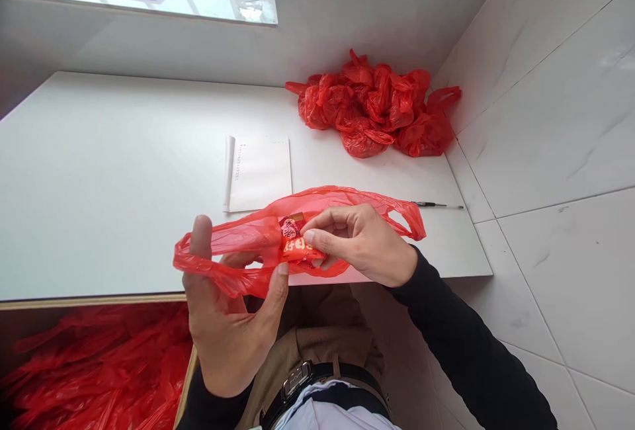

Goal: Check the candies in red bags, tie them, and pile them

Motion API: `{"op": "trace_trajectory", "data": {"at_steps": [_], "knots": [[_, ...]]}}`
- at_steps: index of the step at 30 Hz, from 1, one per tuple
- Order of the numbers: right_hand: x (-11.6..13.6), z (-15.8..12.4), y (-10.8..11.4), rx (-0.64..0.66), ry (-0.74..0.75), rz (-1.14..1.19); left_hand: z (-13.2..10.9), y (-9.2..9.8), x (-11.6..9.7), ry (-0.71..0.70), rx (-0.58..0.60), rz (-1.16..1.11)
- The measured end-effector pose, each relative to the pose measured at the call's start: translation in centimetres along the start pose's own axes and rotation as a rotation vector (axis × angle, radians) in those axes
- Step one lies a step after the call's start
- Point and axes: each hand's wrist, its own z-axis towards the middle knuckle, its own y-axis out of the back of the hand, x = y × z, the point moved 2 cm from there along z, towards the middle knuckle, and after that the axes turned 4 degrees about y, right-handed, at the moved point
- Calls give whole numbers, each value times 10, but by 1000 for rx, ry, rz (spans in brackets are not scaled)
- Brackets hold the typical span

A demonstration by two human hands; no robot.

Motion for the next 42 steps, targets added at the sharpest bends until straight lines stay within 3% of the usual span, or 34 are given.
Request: {"op": "trace_trajectory", "data": {"at_steps": [33, 42], "knots": [[2, -5, -3, 60, 131, -44, -2, 2, 2, 49, -1, -28], [-8, -2, -11, 78, 196, 33, 3, 3, -6, 206, 34, -142]]}}
